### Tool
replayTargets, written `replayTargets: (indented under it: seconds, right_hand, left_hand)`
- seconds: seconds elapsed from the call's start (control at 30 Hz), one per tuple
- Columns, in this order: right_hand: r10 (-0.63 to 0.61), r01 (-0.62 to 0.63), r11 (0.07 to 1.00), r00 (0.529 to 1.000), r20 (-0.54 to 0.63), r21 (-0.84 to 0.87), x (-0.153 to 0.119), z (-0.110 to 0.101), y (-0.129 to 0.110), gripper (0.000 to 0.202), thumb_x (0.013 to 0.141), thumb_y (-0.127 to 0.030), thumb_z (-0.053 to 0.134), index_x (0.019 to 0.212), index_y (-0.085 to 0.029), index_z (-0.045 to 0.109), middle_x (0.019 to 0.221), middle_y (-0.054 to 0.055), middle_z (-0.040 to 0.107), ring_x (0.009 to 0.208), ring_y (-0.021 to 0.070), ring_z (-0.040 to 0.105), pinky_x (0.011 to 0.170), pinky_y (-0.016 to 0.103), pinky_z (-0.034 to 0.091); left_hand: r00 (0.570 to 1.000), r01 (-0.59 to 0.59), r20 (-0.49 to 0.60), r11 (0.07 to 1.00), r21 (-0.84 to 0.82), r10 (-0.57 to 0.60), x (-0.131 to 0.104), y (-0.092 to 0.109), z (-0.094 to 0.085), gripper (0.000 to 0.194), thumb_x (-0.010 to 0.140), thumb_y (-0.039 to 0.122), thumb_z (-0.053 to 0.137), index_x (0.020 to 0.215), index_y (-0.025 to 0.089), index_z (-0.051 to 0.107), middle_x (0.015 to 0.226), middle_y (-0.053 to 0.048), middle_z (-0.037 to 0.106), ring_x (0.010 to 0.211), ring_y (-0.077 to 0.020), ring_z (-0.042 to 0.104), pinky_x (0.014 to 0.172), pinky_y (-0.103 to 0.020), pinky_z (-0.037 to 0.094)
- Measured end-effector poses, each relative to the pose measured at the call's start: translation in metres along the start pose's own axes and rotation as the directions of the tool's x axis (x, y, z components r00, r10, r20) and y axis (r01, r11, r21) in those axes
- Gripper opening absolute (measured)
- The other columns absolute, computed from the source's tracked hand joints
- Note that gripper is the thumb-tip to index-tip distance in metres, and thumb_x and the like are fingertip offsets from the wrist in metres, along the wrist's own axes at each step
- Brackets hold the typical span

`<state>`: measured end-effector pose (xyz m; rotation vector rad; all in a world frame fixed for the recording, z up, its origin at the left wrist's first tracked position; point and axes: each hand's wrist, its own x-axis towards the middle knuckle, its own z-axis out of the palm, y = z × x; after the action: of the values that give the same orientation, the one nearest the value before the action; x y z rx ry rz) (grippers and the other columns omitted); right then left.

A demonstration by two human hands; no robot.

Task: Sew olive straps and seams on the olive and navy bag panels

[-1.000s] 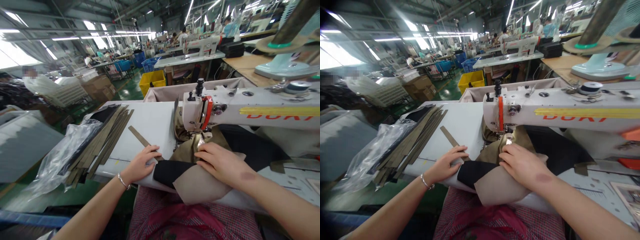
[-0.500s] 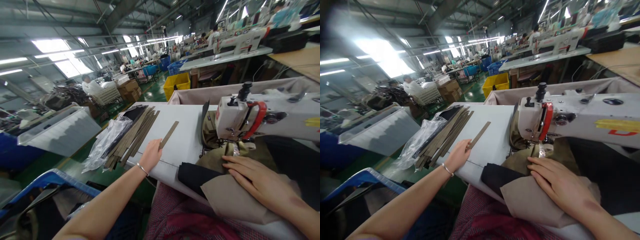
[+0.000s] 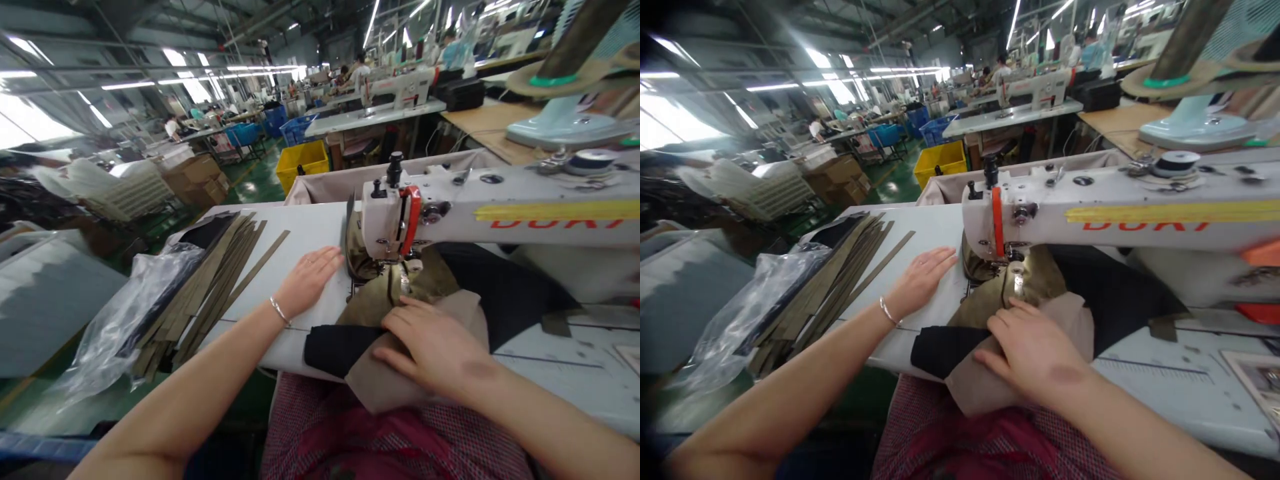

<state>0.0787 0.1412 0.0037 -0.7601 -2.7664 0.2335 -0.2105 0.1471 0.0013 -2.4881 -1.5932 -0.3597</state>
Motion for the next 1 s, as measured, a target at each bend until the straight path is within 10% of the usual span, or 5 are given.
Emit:
replayTargets:
  seconds: [0.1,0.33,0.67,0.83,1.0]
  right_hand:
    - [0.094,-0.097,0.994,0.994,-0.051,-0.058,0.002,0.008,-0.023,0.045,0.084,-0.055,0.062,0.103,-0.014,0.068,0.095,0.011,0.067,0.099,0.0305,0.061,0.099,0.051,0.046]
    - [0.07,-0.068,0.997,0.996,-0.063,0.021,0.004,0.03,-0.033,0.055,0.093,-0.047,0.052,0.134,-0.011,0.054,0.129,0.014,0.059,0.111,0.029,0.056,0.095,0.046,0.046]
    - [-0.033,0.033,0.999,0.992,0.121,0.006,-0.013,-0.006,0.071,0.036,0.097,-0.039,0.048,0.126,-0.023,0.061,0.103,0.007,0.064,0.094,0.0232,0.059,0.085,0.043,0.049]
    - [-0.016,0.016,1.0,1.0,-0.013,0.01,-0.018,0.016,0.06,0.044,0.096,-0.038,0.048,0.135,-0.018,0.054,0.129,0.013,0.053,0.113,0.0281,0.05,0.097,0.047,0.046]
    - [0.036,-0.033,0.995,0.999,-0.025,0.099,-0.013,0.022,0.031,0.041,0.096,-0.034,0.048,0.131,-0.015,0.056,0.123,0.012,0.058,0.108,0.0267,0.051,0.095,0.046,0.049]
  left_hand:
    - [0.976,-0.214,-0.028,0.973,0.086,0.217,0.035,-0.001,0.011,0.044,0.096,0.008,0.037,0.137,0.019,0.047,0.149,-0.009,0.043,0.144,-0.0217,0.028,0.117,-0.044,0.028]
    - [0.954,-0.295,0.126,0.925,0.238,0.272,0.062,-0.04,0.013,0.017,0.093,0.02,0.051,0.106,0.017,0.062,0.097,-0.004,0.066,0.104,-0.0201,0.06,0.12,-0.052,0.016]
    - [0.885,-0.455,0.204,0.871,0.185,0.419,0.024,0.069,-0.021,0.021,0.098,0.018,0.041,0.106,0.015,0.06,0.084,-0.005,0.063,0.078,-0.0204,0.057,0.074,-0.038,0.045]
    - [0.881,-0.469,0.123,0.876,0.113,0.456,0.03,0.077,-0.006,0.025,0.098,0.019,0.04,0.113,0.012,0.059,0.135,-0.013,0.056,0.128,-0.0244,0.047,0.111,-0.042,0.031]
    - [0.923,-0.322,0.203,0.945,-0.05,0.326,0.033,0.066,0.004,0.042,0.088,0.023,0.052,0.13,0.015,0.05,0.137,-0.01,0.056,0.123,-0.0256,0.051,0.103,-0.047,0.034]
